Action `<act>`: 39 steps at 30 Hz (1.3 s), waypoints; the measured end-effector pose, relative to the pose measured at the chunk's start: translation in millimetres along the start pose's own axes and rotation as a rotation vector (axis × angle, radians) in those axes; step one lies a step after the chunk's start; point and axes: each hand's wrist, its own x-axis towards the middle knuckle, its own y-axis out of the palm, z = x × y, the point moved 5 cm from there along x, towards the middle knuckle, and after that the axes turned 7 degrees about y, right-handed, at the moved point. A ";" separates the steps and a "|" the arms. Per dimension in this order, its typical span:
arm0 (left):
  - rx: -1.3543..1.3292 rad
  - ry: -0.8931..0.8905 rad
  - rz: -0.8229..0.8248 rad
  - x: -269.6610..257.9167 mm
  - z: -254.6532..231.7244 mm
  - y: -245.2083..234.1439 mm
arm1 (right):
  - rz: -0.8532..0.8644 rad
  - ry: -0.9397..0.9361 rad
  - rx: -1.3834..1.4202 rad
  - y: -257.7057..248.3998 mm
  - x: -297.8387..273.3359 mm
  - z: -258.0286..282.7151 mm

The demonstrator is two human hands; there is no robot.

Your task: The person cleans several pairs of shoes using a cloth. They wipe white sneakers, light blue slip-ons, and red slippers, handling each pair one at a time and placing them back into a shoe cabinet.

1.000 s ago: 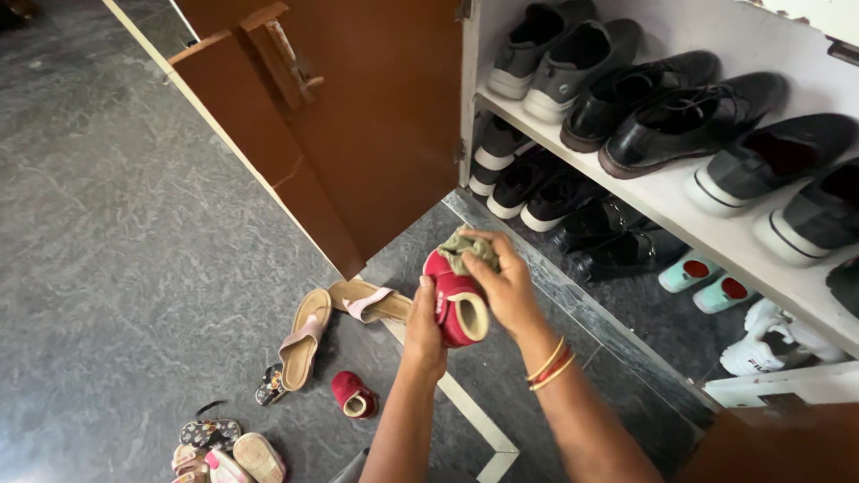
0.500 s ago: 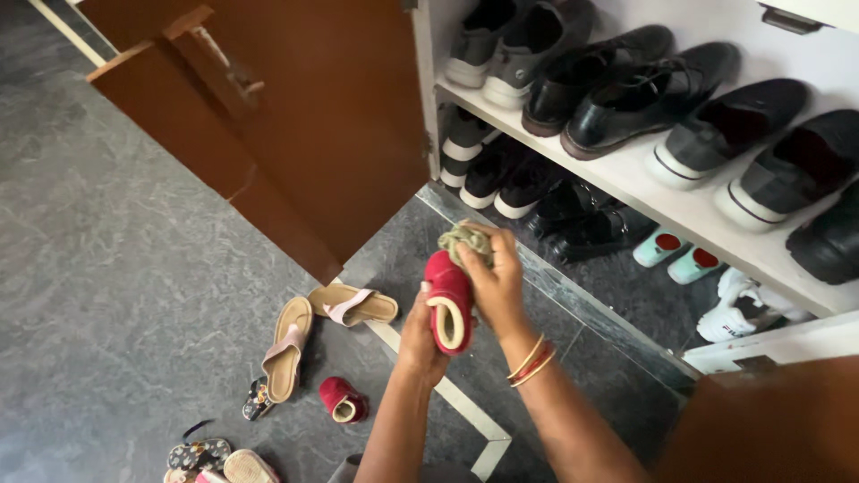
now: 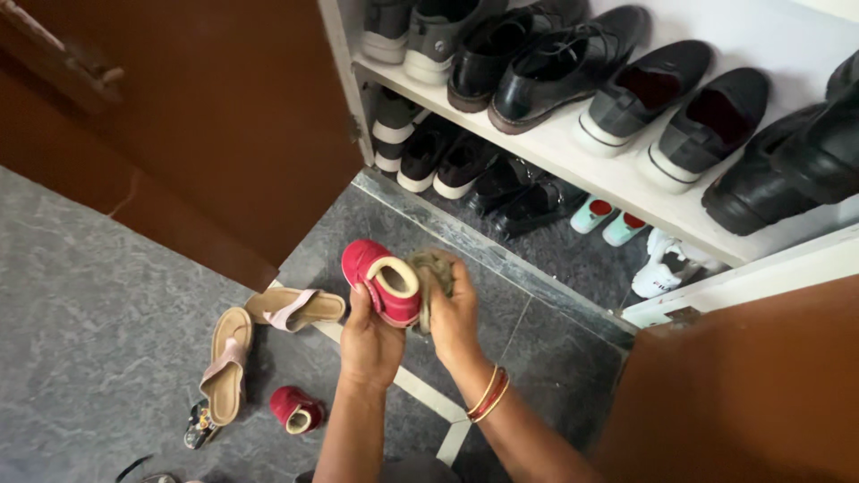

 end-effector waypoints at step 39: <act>0.553 0.376 -0.040 6.6 -2.4 -9.7 | 0.149 -0.464 -0.749 -1.2 -12.0 45.1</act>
